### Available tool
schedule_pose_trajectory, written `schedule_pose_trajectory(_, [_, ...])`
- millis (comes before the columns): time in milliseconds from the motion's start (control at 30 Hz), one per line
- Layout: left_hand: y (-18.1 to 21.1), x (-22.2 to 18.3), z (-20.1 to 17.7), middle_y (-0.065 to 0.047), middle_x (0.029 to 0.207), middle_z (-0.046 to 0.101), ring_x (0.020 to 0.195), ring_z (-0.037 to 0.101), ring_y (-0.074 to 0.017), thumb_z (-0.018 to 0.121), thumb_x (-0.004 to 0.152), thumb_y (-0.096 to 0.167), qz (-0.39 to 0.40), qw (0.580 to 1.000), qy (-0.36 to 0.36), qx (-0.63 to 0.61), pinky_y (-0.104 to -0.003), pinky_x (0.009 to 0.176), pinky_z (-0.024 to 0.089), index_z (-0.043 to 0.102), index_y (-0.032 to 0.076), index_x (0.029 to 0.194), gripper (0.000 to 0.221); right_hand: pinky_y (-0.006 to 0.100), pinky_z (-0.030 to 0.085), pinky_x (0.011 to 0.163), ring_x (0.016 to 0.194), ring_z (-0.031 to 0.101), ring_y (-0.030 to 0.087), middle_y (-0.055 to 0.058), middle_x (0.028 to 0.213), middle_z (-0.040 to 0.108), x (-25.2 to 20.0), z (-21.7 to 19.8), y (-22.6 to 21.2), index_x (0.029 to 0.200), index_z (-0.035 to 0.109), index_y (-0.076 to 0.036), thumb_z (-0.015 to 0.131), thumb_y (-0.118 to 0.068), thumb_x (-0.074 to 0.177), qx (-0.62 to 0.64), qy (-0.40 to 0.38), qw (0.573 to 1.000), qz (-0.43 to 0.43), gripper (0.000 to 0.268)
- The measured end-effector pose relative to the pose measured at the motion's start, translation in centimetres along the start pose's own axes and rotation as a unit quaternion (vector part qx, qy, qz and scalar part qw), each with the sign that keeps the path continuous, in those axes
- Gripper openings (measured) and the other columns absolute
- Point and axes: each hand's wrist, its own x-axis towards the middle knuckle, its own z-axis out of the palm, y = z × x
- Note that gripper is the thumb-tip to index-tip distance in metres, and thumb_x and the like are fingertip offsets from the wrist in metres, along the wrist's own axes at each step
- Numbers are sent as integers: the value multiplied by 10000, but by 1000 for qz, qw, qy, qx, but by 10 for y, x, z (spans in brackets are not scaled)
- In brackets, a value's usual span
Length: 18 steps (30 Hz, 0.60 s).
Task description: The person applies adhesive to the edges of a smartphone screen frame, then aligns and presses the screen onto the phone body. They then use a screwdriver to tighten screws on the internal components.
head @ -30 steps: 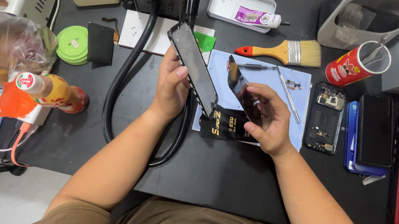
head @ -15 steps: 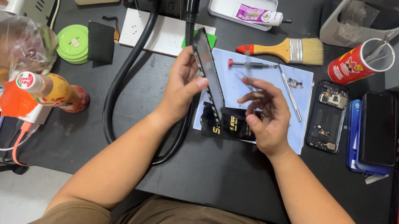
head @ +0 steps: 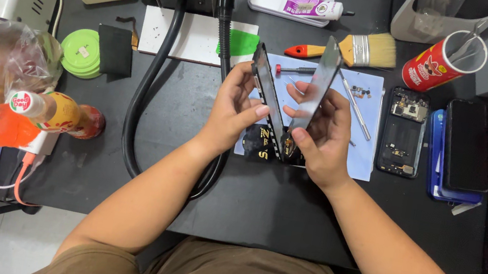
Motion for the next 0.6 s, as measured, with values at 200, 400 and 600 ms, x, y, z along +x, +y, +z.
schedule_pose_trajectory(200, [3, -1, 3, -134, 1495, 465, 1460, 447, -232, 736, 907, 106, 5, 1000, 4, -6, -400, 1119, 525, 372, 19, 1483, 687, 466, 471, 1231, 1535, 469, 346, 173, 1560, 466, 0, -1, -1, 1518, 332, -73, 722, -127, 1017, -28, -29, 999, 13, 638])
schedule_pose_trajectory(400, [5, -2, 4, -138, 1494, 466, 1460, 456, -241, 743, 908, 108, 9, 1000, 3, -15, -416, 1150, 514, 374, 15, 1491, 696, 465, 484, 1242, 1528, 484, 335, 164, 1569, 463, 0, 2, -3, 1514, 335, -81, 751, -153, 996, -58, -37, 998, 10, 668])
schedule_pose_trajectory(600, [7, -1, 5, -134, 1491, 461, 1458, 454, -236, 752, 905, 107, 7, 1000, 3, -17, -419, 1143, 521, 369, 20, 1484, 699, 475, 487, 1240, 1531, 484, 338, 160, 1571, 462, 0, 1, -4, 1515, 350, -90, 751, -143, 996, -61, -34, 998, 6, 658])
